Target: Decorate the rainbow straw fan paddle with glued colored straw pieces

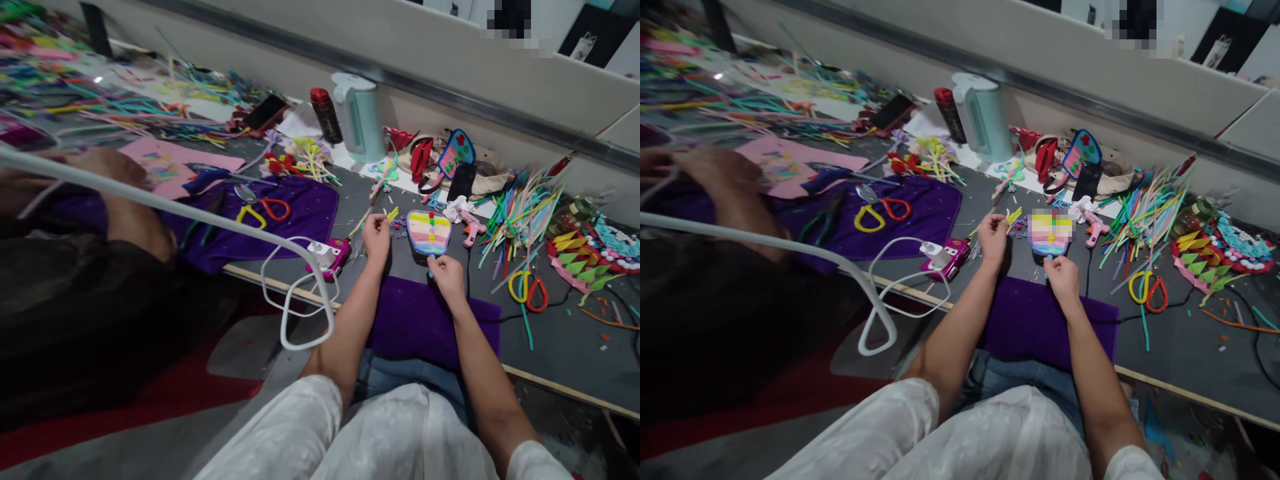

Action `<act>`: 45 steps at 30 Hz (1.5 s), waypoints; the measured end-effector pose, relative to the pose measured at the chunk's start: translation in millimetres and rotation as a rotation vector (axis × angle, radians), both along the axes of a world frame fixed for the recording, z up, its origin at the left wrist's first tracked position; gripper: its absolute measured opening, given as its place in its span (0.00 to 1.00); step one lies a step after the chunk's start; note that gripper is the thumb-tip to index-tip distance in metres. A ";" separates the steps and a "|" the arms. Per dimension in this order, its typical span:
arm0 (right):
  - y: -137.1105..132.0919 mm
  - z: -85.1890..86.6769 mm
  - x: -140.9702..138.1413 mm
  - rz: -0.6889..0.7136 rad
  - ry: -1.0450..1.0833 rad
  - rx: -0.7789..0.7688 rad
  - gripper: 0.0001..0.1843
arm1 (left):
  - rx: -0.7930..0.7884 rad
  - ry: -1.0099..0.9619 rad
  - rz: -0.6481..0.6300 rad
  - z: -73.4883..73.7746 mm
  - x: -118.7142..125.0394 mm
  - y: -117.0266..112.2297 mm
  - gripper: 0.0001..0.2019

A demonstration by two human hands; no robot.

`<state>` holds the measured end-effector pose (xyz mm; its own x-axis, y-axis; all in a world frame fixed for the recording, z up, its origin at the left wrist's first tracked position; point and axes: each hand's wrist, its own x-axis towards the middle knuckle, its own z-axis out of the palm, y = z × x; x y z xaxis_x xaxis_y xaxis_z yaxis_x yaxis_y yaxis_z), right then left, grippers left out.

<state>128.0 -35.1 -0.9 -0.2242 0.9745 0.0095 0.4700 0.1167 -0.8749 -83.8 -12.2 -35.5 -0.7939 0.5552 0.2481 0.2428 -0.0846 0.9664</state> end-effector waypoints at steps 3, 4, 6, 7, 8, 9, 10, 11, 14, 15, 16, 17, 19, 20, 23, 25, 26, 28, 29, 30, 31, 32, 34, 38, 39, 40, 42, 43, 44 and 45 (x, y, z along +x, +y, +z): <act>-1.6 1.6 0.0 -0.009 -0.054 0.037 0.25 | -0.174 0.082 0.057 3.6 -20.0 -4.8 0.07; -1.7 2.6 0.4 -0.007 -0.045 0.037 0.25 | -0.250 0.124 0.034 4.3 -23.8 -6.4 0.07; -1.1 4.3 1.8 -0.007 0.014 0.013 0.26 | -0.391 0.222 -0.044 5.1 -26.5 -9.2 0.07; -0.3 4.8 2.4 -0.013 0.052 0.000 0.26 | -0.446 0.268 -0.081 5.5 -25.7 -10.3 0.07; 0.6 4.9 3.0 -0.025 0.087 -0.009 0.25 | -0.485 0.309 -0.105 6.0 -24.1 -11.3 0.07; 1.7 4.6 3.4 -0.043 0.115 -0.012 0.25 | -0.511 0.344 -0.119 6.7 -22.1 -12.1 0.08; 2.6 4.1 3.7 -0.063 0.134 -0.009 0.25 | -0.528 0.373 -0.125 7.5 -20.1 -12.8 0.09; 3.3 3.3 3.8 -0.077 0.143 -0.001 0.25 | -0.541 0.397 -0.128 8.4 -18.4 -13.2 0.10; 3.4 1.3 3.6 -0.087 0.105 0.038 0.25 | -0.584 0.442 -0.125 11.6 -16.2 -13.2 0.11; 2.9 0.8 3.5 -0.082 0.078 0.053 0.25 | -0.602 0.456 -0.121 12.9 -16.3 -12.3 0.11; 2.3 0.5 3.7 -0.075 0.049 0.068 0.25 | -0.621 0.473 -0.116 14.5 -16.6 -11.0 0.11; 2.0 0.2 4.0 -0.070 0.023 0.080 0.25 | -0.638 0.492 -0.112 16.3 -17.0 -9.0 0.11; 2.0 0.1 5.4 -0.066 -0.011 0.095 0.24 | -0.668 0.532 -0.112 20.9 -17.9 -3.2 0.10; 2.5 0.2 6.3 -0.069 -0.022 0.098 0.24 | -0.681 0.551 -0.118 23.5 -18.3 0.5 0.10; 4.3 2.4 8.7 -0.087 -0.080 0.106 0.23 | -0.716 0.592 -0.135 31.4 -19.4 13.3 0.11; 4.1 5.4 9.1 -0.077 -0.193 0.113 0.22 | -0.723 0.611 -0.145 35.3 -19.9 21.2 0.12; 3.3 7.1 8.9 -0.062 -0.271 0.113 0.22 | -0.724 0.616 -0.149 36.5 -20.0 24.4 0.12; 0.7 10.6 8.1 -0.019 -0.441 0.112 0.21 | -0.732 0.623 -0.164 37.3 -20.3 28.1 0.12; -0.8 12.1 7.7 0.003 -0.521 0.110 0.20 | -0.736 0.626 -0.174 37.0 -20.7 28.4 0.12; -2.3 13.3 7.5 0.023 -0.593 0.104 0.20 | -0.737 0.630 -0.186 36.1 -21.4 27.7 0.12; -3.7 14.2 7.5 0.042 -0.658 0.096 0.20 | -0.732 0.632 -0.198 34.9 -22.4 26.0 0.12; -4.8 15.0 7.7 0.063 -0.717 0.087 0.20 | -0.723 0.630 -0.212 33.4 -23.6 23.5 0.11; -6.7 16.7 8.5 0.111 -0.817 0.071 0.20 | -0.695 0.606 -0.249 29.8 -26.6 17.0 0.10; -9.5 24.8 7.3 0.150 -0.901 0.071 0.21 | -0.617 0.539 -0.363 23.3 -29.8 5.2 0.08; -9.3 28.7 5.7 0.141 -0.901 0.081 0.21 | -0.589 0.540 -0.391 22.1 -29.3 3.5 0.08; -8.3 33.4 3.5 0.132 -0.896 0.097 0.20 | -0.562 0.549 -0.418 21.0 -28.2 2.3 0.08; -2.9 44.8 -1.8 0.106 -0.878 0.158 0.18 | -0.525 0.586 -0.465 19.1 -25.0 1.2 0.07; 1.7 51.0 -4.6 0.095 -0.857 0.203 0.18 | -0.517 0.614 -0.479 18.0 -23.2 1.0 0.06; 7.5 57.1 -7.1 0.083 -0.821 0.242 0.17 | -0.512 0.645 -0.482 16.8 -21.5 1.0 0.06; 14.2 62.6 -9.1 0.075 -0.777 0.280 0.18 | -0.507 0.676 -0.476 15.4 -20.1 1.0 0.06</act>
